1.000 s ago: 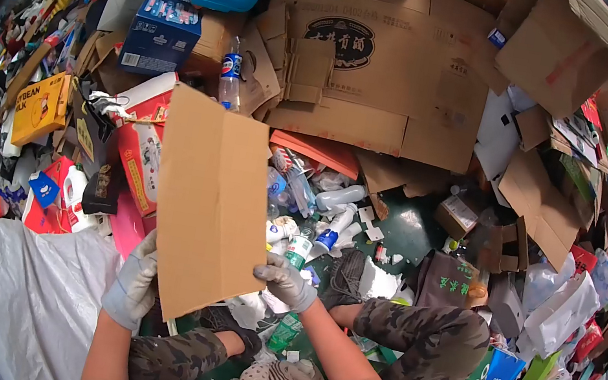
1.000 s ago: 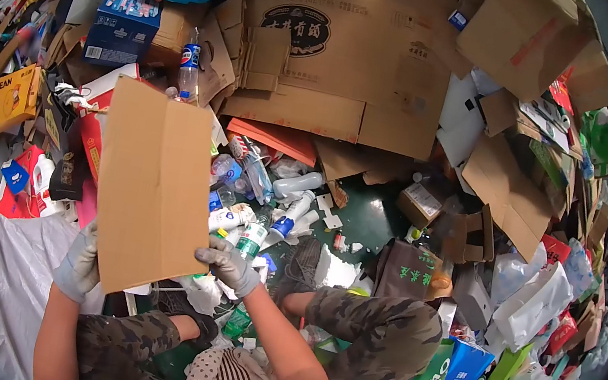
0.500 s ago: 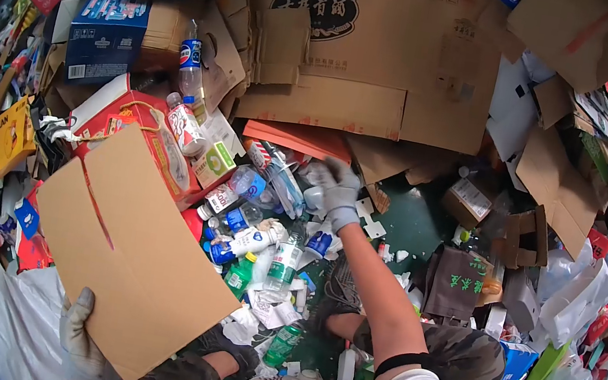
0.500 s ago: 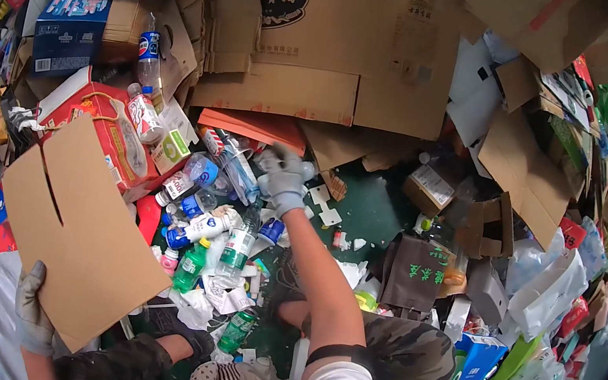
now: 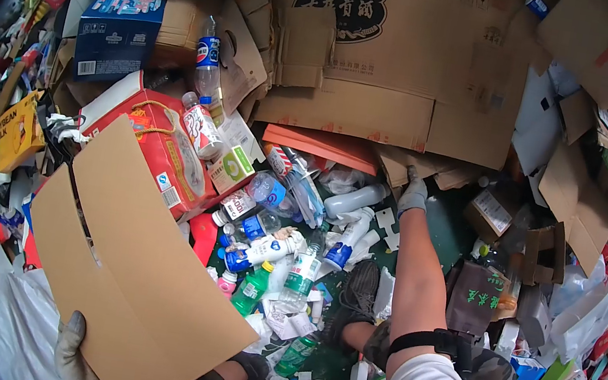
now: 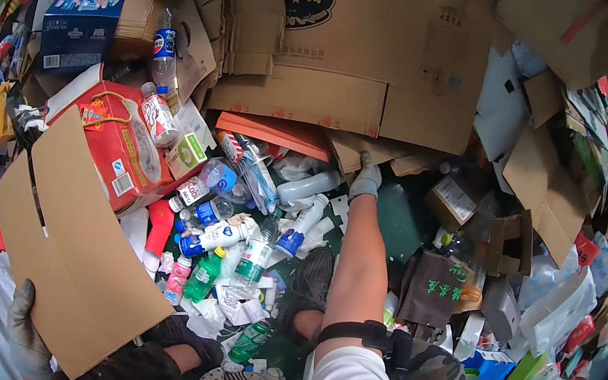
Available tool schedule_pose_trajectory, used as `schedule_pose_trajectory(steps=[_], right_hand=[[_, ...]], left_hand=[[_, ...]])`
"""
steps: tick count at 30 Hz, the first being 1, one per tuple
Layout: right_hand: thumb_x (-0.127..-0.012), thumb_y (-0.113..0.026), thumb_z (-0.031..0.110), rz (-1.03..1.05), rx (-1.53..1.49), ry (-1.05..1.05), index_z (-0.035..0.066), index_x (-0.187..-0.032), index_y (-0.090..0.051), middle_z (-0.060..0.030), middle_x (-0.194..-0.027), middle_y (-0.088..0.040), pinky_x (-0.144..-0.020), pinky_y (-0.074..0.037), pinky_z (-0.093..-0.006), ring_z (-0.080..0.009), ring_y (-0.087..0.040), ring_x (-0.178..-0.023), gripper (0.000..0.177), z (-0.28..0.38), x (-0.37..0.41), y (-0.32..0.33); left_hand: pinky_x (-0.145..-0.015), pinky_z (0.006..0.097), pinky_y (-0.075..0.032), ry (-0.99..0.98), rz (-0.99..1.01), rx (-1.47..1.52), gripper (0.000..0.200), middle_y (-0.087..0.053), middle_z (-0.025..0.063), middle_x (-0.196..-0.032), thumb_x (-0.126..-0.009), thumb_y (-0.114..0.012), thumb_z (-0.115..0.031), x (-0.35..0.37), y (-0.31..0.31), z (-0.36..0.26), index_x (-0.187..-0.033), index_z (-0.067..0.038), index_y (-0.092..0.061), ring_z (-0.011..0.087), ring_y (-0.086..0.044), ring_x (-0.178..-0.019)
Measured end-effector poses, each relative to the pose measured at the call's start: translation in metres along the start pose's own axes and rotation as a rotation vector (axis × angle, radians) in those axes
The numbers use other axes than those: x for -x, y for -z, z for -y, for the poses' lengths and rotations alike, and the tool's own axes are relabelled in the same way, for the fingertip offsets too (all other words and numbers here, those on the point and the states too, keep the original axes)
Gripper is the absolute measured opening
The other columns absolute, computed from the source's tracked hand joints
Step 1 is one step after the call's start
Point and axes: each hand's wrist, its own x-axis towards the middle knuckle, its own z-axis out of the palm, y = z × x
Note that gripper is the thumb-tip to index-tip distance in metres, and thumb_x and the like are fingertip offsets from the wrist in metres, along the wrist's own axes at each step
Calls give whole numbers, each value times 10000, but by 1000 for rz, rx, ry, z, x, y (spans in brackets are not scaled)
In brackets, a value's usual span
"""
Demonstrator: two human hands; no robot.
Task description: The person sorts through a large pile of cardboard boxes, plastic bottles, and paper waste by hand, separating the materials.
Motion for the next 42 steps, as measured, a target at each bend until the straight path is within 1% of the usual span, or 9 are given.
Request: schedule_pose_trajectory(steps=[5,15,19,21,24,29,33,37,42], right_hand=[[-815,-674,170,51,-146,-26,15,-1119,-543,-107,-1022,-623,-656,-534,-309,-218,-641,-790,365,17,67,31],[-841,-630,187,52,-18,-163,17,-1121,-557,-96,-1064,-606,-820,-492,-376,-217,-593,-958,336,-25,277,97],[-828,-619,160,197,-525,-374,56,-1177,-514,-99,-1114,-600,-860,-499,-408,-268,-597,-975,380,-58,307,129],[-817,-631,184,180,-466,-321,61,-1108,-553,-89,-1060,-632,-783,-529,-360,-253,-630,-901,325,-10,329,115],[-806,-648,194,353,-372,-549,76,-1033,-580,-69,-969,-659,-645,-547,-342,-237,-651,-778,265,-7,267,130],[-799,-648,171,341,-344,-483,68,-977,-578,-65,-886,-657,-571,-546,-321,-233,-649,-723,218,104,403,94],[-776,-643,133,516,-215,-155,15,-992,-565,-93,-882,-645,-641,-543,-332,-222,-642,-766,258,148,491,124],[-732,-636,34,632,305,92,-44,-992,-557,-97,-927,-621,-708,-517,-299,-178,-612,-811,283,203,541,182],[-755,-592,62,816,644,274,-44,-1148,-520,-103,-1019,-627,-778,-494,-289,-174,-611,-917,414,237,586,219]], left_hand=[[-929,400,-467,-46,59,32,411,-558,149,-1192,-890,-544,-150,10,-6,-7,-1256,9,-450,258,-565,-1074],[-868,376,-496,-108,145,171,338,-601,105,-1100,-868,-583,-163,10,33,-11,-1167,-23,-511,223,-590,-1014],[-860,393,-497,-93,85,207,318,-599,110,-1102,-867,-582,-171,8,46,-7,-1147,-34,-521,235,-591,-1005],[-860,400,-496,-89,80,232,315,-599,112,-1100,-866,-578,-169,9,50,-3,-1146,-35,-521,242,-590,-1005],[-854,413,-498,-71,104,262,319,-603,113,-1083,-860,-576,-141,19,56,6,-1154,-33,-516,259,-595,-991],[-776,378,-525,-240,-37,160,274,-618,106,-1016,-815,-615,-48,32,50,29,-1075,-33,-531,252,-626,-881],[-748,341,-511,-445,-185,-99,258,-639,105,-975,-833,-615,-81,14,63,50,-1076,-26,-543,231,-633,-838],[-757,311,-488,-692,-304,-570,304,-655,106,-1006,-869,-580,-130,34,82,57,-1139,7,-546,197,-635,-844],[-760,295,-478,-592,-223,-730,316,-654,94,-1030,-887,-549,-129,68,82,93,-1168,15,-539,167,-620,-843]])
